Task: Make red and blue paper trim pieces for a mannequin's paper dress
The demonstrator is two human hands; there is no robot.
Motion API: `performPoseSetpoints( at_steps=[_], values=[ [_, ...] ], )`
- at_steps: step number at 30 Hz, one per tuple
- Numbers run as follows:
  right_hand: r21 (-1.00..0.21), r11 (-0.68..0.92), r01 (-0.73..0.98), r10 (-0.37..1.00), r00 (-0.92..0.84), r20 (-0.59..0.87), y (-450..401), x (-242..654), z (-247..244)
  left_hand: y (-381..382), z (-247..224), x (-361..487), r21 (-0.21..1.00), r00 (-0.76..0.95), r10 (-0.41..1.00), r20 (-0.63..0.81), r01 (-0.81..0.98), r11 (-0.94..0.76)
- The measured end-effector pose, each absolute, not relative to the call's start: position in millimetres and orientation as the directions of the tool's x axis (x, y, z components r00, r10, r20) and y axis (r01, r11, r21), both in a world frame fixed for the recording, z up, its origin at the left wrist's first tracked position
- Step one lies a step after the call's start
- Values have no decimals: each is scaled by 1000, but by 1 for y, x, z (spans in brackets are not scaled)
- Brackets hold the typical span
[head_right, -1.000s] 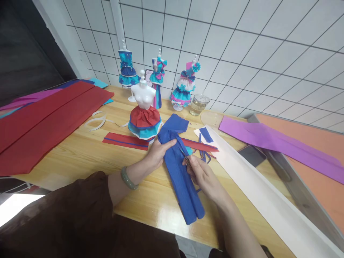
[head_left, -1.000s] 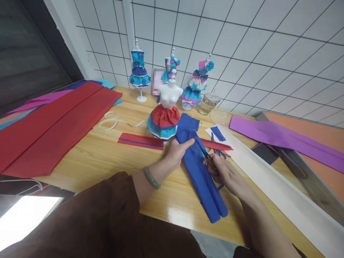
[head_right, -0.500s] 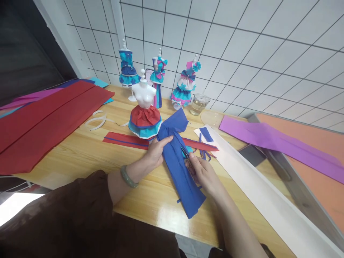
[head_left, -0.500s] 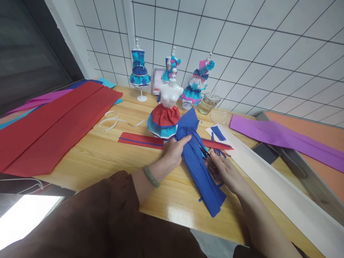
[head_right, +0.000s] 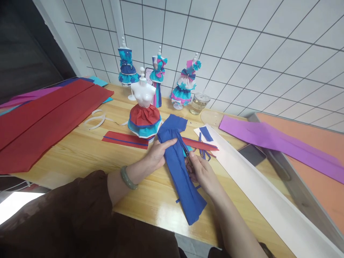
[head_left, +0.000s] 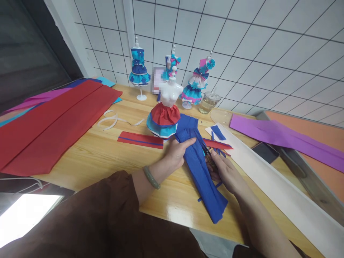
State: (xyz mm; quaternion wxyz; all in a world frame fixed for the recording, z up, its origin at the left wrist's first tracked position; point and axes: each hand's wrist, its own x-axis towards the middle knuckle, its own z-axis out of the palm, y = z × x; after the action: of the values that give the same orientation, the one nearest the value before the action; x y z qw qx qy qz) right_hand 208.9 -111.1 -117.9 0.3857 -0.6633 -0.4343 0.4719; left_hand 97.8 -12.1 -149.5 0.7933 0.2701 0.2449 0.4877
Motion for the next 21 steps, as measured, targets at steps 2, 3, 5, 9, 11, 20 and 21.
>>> performPoseSetpoints(
  at_steps=[2,3,5,9,11,20,21],
  values=[
    [-920,-322,223,941,179,-286,-111,208,-116,-13,-149,98,656,407,906,-116,-653,377],
    [-920,-313,236,945,179,-275,-112,207,-116,-12,-150,98,650,407,906,-112,-660,377],
    [-917,-291,272,951,185,-247,-112,206,-116,-11,-152,98,639,407,907,-110,-670,378],
    [-891,-273,363,953,228,-199,-113,209,-119,-8,-155,97,632,405,906,-125,-671,387],
    [-870,-278,407,955,215,-205,-113,212,-120,-7,-155,96,632,402,906,-132,-670,390],
    [-831,-226,509,934,-128,-333,-128,250,-94,-6,-151,93,594,399,899,-177,-685,421],
    [-845,-220,487,919,-188,-348,-130,259,-95,-6,-150,93,594,404,896,-185,-681,430]
  ],
)
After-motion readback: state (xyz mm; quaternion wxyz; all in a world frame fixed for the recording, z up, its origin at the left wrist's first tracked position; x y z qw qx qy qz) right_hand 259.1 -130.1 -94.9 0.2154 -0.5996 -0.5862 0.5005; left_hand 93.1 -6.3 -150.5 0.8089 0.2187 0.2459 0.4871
